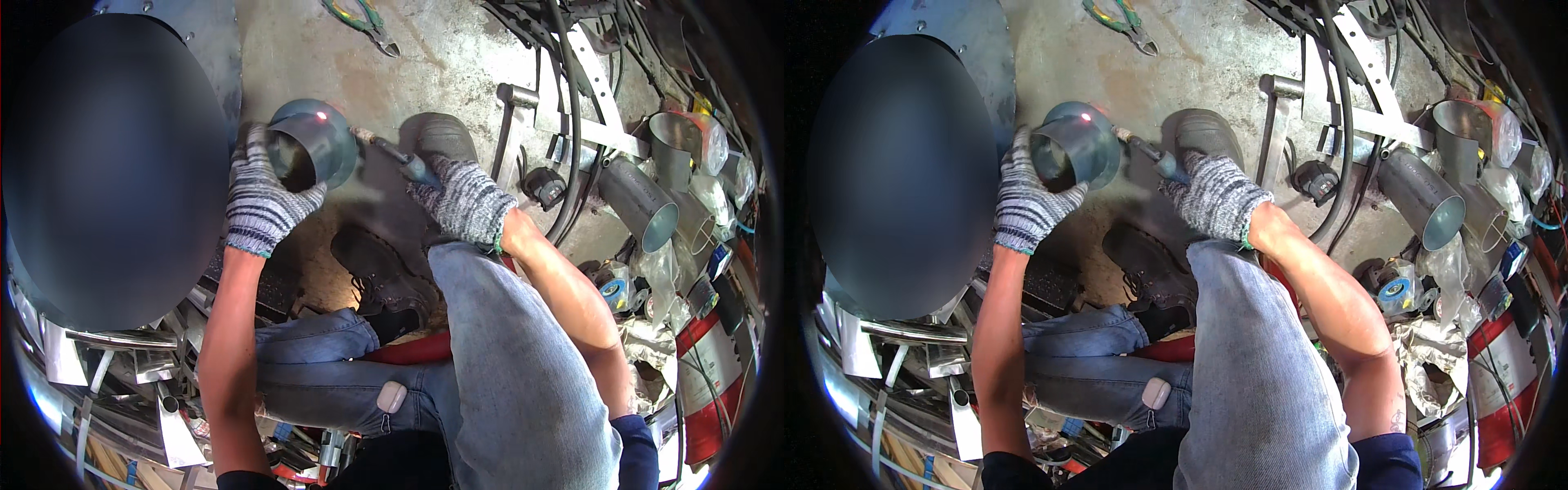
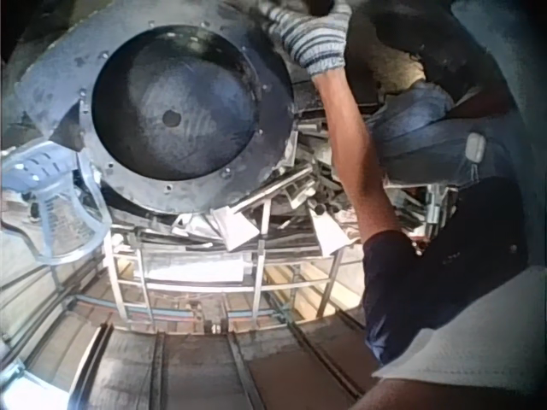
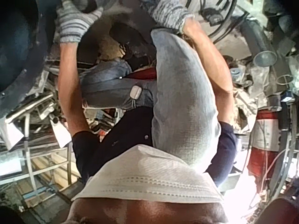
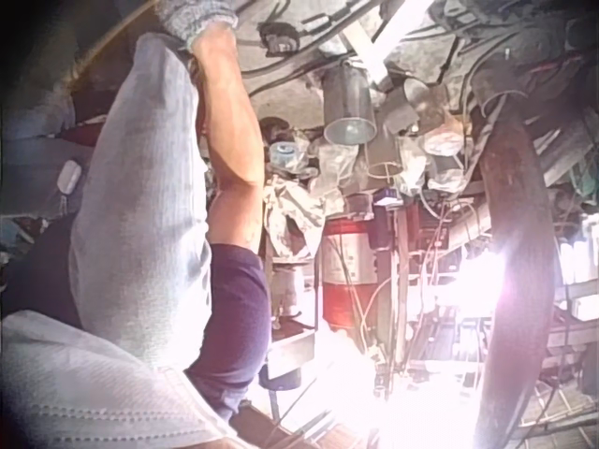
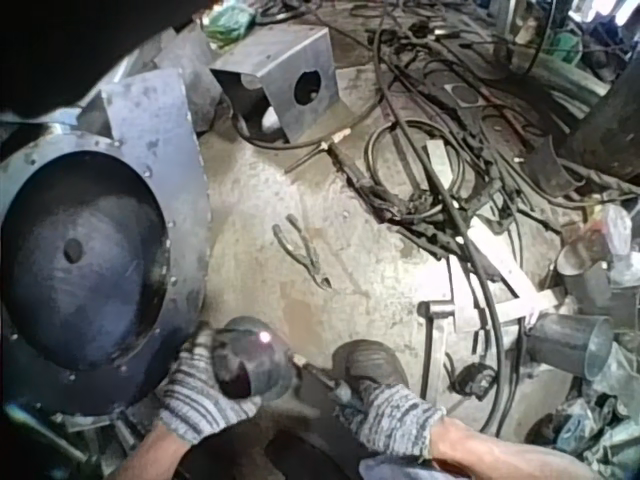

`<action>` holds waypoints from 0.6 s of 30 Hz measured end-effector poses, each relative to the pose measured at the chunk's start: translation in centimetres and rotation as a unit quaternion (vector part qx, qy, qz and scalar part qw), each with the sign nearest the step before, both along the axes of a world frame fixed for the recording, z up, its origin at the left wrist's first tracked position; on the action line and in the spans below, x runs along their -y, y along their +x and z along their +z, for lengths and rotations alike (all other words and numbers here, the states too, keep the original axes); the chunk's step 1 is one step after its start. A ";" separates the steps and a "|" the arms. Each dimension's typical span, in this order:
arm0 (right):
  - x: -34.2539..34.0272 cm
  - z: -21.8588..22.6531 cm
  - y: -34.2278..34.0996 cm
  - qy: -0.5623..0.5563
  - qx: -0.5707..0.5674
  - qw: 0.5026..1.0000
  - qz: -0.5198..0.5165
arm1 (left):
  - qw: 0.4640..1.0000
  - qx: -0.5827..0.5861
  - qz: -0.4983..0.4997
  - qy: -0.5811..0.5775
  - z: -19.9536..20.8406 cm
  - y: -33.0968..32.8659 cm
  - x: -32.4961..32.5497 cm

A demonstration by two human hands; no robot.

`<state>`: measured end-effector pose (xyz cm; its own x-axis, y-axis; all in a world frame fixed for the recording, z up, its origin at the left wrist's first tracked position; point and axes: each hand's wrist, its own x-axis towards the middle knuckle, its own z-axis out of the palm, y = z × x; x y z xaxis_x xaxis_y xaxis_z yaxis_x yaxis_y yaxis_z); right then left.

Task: Welding a metal pipe to a circular flange and assembling metal components in a workshop.

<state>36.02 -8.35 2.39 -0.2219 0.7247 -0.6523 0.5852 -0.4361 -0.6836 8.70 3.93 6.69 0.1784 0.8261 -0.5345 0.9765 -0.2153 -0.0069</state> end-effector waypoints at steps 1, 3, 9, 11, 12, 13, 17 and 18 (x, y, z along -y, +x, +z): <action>0.4 -0.8 -0.3 0.014 -0.031 0.999 -0.034 | 0.999 0.004 0.039 0.005 -0.1 -0.5 0.0; 1.0 -1.7 -0.7 0.031 -0.031 0.998 -0.040 | 0.993 0.015 0.118 0.015 -0.2 -1.4 0.0; -0.6 -4.4 -3.2 0.082 -0.075 0.989 -0.098 | 0.964 -0.185 0.185 -0.054 1.2 1.4 -2.2; -2.7 -3.1 -3.1 -0.027 -0.088 0.992 -0.092 | 0.964 -0.171 0.194 -0.060 0.9 1.3 -1.8; -3.0 -2.8 -2.5 -0.137 -0.091 0.982 -0.091 | 0.966 -0.150 0.198 -0.069 0.1 1.9 -1.3; -3.2 -3.1 -2.6 -0.150 -0.115 0.978 -0.088 | 0.964 -0.160 0.199 -0.077 0.3 2.5 -1.3; -5.7 -2.8 -3.4 -0.171 -0.145 0.973 -0.058 | 0.961 -0.165 0.202 -0.088 1.0 2.3 -2.0; -5.9 -3.0 -3.7 -0.169 -0.151 0.972 -0.057 | 0.960 -0.171 0.203 -0.085 1.4 2.0 -2.1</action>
<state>32.34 -2.40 -0.66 -0.3718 0.5109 -0.7751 0.3142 -0.7164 -0.6229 10.74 6.01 8.07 -0.3498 0.6866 -0.6374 0.9273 0.1569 -0.3398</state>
